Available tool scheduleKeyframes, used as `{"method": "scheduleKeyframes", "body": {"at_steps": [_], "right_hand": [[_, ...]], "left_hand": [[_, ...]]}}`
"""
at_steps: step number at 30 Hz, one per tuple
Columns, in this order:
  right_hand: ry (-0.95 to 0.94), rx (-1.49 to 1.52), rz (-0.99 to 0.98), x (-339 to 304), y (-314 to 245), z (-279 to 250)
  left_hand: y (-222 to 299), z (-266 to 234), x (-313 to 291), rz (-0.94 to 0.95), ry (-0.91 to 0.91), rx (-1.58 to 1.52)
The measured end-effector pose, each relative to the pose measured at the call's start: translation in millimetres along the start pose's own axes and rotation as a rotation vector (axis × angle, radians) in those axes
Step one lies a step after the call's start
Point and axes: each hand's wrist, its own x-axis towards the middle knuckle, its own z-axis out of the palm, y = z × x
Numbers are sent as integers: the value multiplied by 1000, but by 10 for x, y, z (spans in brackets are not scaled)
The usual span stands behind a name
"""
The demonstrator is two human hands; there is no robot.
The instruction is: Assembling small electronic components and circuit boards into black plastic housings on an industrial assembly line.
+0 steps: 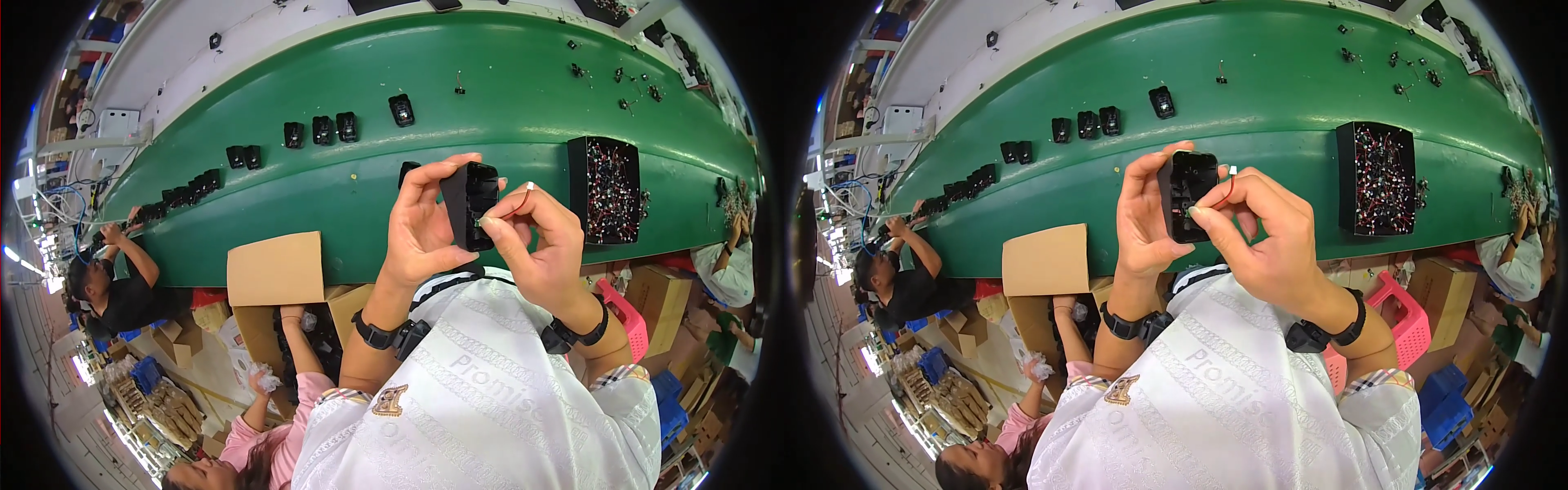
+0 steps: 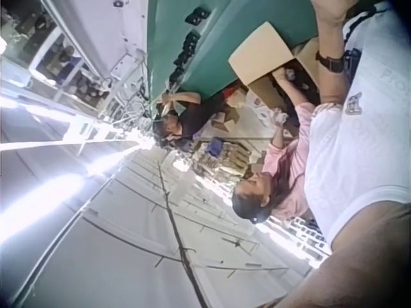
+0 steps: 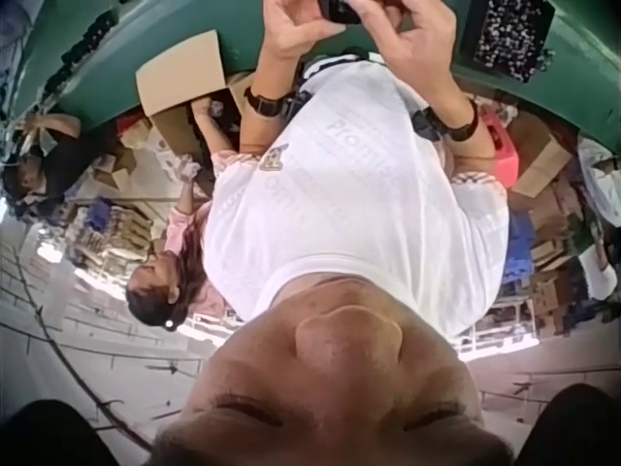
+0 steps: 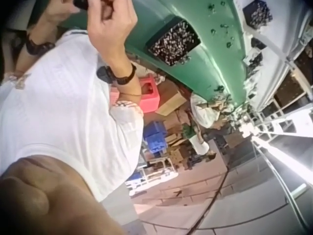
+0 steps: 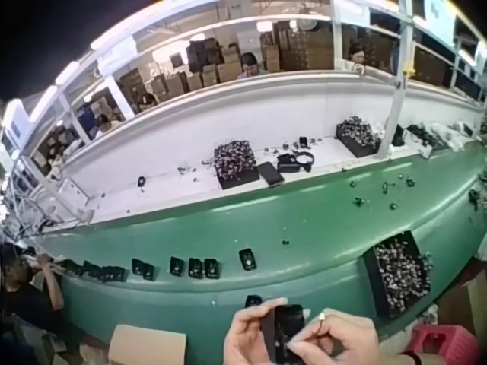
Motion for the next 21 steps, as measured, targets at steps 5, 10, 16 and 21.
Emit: {"method": "scheduleKeyframes", "body": {"at_steps": [5, 10, 16, 21], "right_hand": [[77, -47, -73, -25, -30, 51], [-68, -51, -48, 68, 15, -84], [-99, -158, -162, 101, 56, -124], [-231, -9, -90, 61, 86, -229]], "left_hand": [[13, 71, 23, 33, 32, 12], [48, 35, 34, 83, -47, 145], [32, -29, 9, -15, -90, 152], [-83, -69, -20, -128, 89, 12]]}}
